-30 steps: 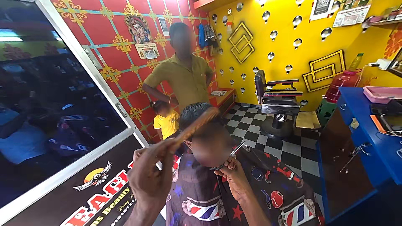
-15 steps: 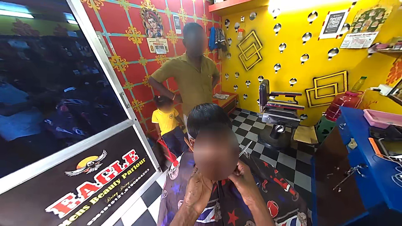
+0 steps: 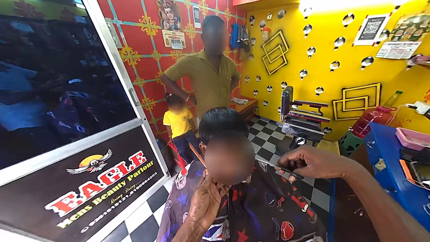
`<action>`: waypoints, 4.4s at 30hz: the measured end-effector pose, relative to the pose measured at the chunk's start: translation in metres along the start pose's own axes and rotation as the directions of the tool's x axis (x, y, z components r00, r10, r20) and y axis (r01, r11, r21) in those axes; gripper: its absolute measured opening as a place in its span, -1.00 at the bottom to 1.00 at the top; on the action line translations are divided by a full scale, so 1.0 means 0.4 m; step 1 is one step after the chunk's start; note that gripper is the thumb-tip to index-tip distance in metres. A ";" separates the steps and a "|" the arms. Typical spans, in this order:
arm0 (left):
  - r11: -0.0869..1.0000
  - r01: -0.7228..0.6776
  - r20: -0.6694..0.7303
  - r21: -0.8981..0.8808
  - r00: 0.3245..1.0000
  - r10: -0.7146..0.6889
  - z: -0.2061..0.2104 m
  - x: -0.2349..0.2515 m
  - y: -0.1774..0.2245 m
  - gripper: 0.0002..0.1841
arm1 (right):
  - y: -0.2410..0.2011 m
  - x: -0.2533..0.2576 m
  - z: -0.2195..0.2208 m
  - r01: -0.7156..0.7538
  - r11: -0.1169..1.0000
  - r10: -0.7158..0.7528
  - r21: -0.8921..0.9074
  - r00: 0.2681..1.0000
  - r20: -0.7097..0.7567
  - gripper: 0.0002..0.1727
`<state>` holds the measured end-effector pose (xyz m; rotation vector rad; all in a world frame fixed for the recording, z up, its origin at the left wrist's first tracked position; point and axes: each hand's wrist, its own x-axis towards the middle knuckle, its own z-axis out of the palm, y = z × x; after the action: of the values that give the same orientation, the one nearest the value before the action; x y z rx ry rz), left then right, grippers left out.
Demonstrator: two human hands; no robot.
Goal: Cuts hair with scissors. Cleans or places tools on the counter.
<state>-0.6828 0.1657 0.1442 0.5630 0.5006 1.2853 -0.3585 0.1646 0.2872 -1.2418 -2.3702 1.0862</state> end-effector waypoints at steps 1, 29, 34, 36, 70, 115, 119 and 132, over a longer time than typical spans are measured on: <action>1.000 -0.001 -0.006 0.006 1.000 0.001 0.000 -0.001 0.001 -0.49 | -0.003 0.012 -0.023 0.017 0.999 -0.016 -0.040 1.000 0.025 -0.65; 1.000 -0.007 0.024 0.026 1.000 0.006 -0.001 -0.010 0.017 -0.52 | -0.059 0.182 -0.189 0.097 0.990 -0.059 -0.106 0.948 0.312 -0.69; 1.000 0.000 0.047 0.000 0.999 0.000 -0.003 -0.006 0.012 -0.57 | -0.093 0.189 -0.191 0.064 0.987 -0.012 -0.147 0.943 0.332 -0.71; 1.000 0.000 0.048 -0.010 0.999 0.000 -0.005 -0.003 0.010 -0.57 | -0.105 0.191 -0.195 0.068 0.980 -0.003 -0.184 0.942 0.335 -0.72; 0.991 0.037 0.142 -0.130 0.990 -0.019 -0.014 0.016 -0.025 -0.59 | -0.295 0.201 -0.210 -0.160 0.906 0.289 -0.392 0.910 0.296 -0.71; 0.964 0.099 0.252 -0.248 0.967 -0.035 -0.032 0.047 -0.068 -0.67 | -0.450 0.173 -0.148 -0.330 0.782 0.474 -0.529 0.865 0.162 -0.86; 0.963 0.101 0.247 -0.250 0.968 -0.038 -0.026 0.045 -0.070 -0.66 | -0.469 0.170 -0.134 -0.341 0.772 0.496 -0.536 0.852 0.171 -0.78; 0.949 0.119 0.259 -0.292 0.965 -0.042 -0.028 0.050 -0.083 -0.69 | -0.509 0.182 -0.108 -0.373 0.729 0.534 -0.573 0.835 0.135 -0.80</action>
<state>-0.6612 0.1804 0.1136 0.4308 0.1089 1.1649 -0.5020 0.1709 0.4546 -2.0898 -2.7849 0.7832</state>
